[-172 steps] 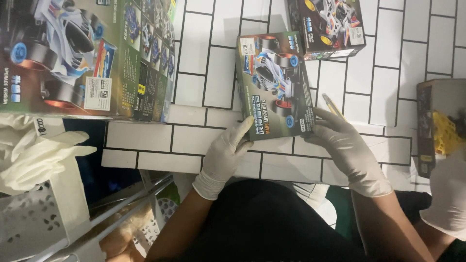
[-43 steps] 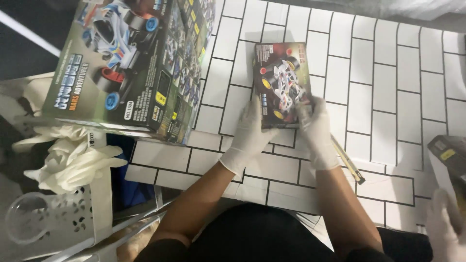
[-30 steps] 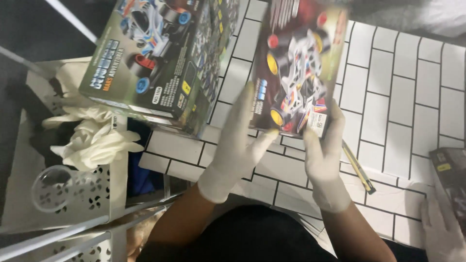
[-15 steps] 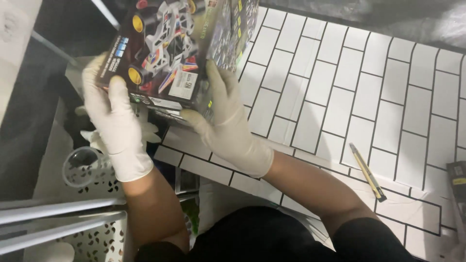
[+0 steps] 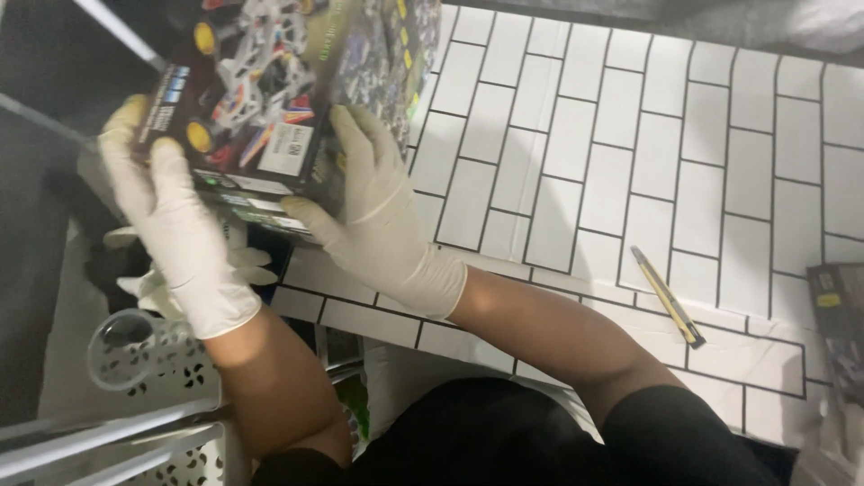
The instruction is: The person assembles two toy cars, a red one and a blue one, by attaching wheels and other parts to the chassis. They use a small screwdriver to tighten screws on the wheels and place the completed cars into their respective boxes.
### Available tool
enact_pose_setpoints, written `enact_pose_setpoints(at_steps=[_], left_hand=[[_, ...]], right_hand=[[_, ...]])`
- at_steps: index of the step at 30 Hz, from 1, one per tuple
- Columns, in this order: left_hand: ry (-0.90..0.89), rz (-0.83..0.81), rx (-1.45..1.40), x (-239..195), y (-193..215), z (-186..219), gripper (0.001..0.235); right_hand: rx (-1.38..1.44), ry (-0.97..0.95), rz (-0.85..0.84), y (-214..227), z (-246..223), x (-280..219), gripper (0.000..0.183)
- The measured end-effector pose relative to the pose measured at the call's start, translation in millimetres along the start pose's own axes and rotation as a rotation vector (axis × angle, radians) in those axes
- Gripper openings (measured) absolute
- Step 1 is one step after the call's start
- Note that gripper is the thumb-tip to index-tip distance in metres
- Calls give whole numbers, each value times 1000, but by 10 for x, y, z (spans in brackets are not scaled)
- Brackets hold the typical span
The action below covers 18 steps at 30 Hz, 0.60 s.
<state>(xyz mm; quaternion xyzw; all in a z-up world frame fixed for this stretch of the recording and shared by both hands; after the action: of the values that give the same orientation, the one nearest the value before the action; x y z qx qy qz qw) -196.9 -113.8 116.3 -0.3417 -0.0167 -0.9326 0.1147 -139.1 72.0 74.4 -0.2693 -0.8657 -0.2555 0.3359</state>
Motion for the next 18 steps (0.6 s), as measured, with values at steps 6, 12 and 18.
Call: enact_pose_setpoints(at_steps=[6,12,18], left_hand=[[-117,39,121,-88,-26,93,31],[-188,87,-68,-236,-29,-70,27],[-51,284,451,-458,-19,193,53]], right_hand=[[-41,12,22,90,-64,33,87],[13,31,18,67,-2,-32,83],[37,99,-38,345,53,5,85]])
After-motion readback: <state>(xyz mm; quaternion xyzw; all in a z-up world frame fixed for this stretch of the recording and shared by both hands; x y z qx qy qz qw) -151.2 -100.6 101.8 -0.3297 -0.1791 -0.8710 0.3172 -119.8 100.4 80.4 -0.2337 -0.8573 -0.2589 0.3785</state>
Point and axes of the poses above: each hand's wrist, its own x-axis towards the middle knuckle, its own y-axis out of the back of the hand, z = x × y, the point moved 10 cm from there along x, towards the middle knuckle, and after that the axes turned 10 degrees about z, right-handed, at the moved point
